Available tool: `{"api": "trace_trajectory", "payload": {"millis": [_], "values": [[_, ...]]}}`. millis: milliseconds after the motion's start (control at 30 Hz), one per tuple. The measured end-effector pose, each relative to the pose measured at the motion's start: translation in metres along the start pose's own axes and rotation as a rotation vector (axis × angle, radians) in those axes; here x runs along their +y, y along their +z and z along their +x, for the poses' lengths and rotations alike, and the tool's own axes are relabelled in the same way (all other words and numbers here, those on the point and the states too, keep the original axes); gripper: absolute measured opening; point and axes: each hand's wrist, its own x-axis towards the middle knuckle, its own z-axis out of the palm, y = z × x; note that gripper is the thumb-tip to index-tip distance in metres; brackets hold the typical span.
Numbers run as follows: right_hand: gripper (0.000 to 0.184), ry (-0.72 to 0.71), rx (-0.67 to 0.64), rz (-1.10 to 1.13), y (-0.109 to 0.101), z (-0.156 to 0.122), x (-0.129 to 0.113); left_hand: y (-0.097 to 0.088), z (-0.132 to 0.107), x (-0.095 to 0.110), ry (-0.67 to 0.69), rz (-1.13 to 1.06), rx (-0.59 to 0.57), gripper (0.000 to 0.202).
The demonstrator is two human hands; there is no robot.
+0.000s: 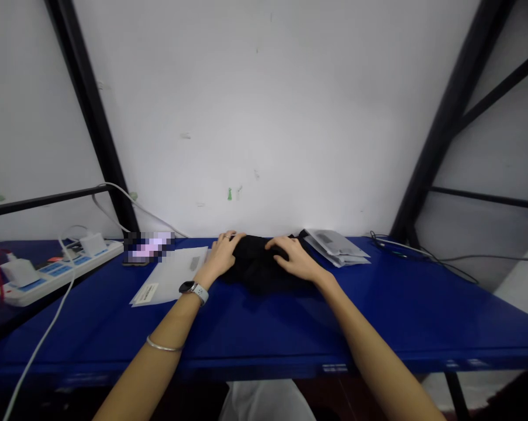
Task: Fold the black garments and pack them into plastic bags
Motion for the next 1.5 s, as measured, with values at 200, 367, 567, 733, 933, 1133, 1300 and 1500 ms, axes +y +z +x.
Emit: {"api": "trace_trajectory", "payload": {"millis": [200,367,567,733,933,1133,1300,1500], "values": [[0.043,-0.123,-0.251,-0.001,0.024,0.001,-0.019,0.006,0.005,0.009,0.269,0.005,-0.084,0.021],[0.009,-0.094,-0.215,-0.056,0.001,0.001,-0.004,-0.005,0.01,-0.001,-0.045,0.017,0.207,0.022],[0.011,0.2,0.134,-0.02,-0.042,-0.017,0.042,-0.02,0.016,-0.032,-0.378,-0.134,0.398,0.032],[0.019,0.274,0.063,0.291,-0.051,-0.032,0.049,-0.021,0.015,-0.049,-0.408,-0.212,0.415,0.011],[0.077,0.26,-0.302,0.451,-0.052,-0.033,0.03,-0.016,0.009,-0.059,-0.158,-0.233,0.133,0.053],[0.016,0.291,-0.246,0.289,-0.041,-0.023,0.043,-0.01,0.006,-0.069,-0.255,-0.049,0.086,0.023],[0.031,0.36,0.172,0.37,-0.055,-0.028,0.045,-0.025,0.009,-0.068,-0.299,-0.214,0.244,0.019],[0.032,0.498,0.561,0.752,-0.087,-0.039,0.033,-0.06,0.014,-0.032,-0.172,-0.738,0.509,0.022]]}}
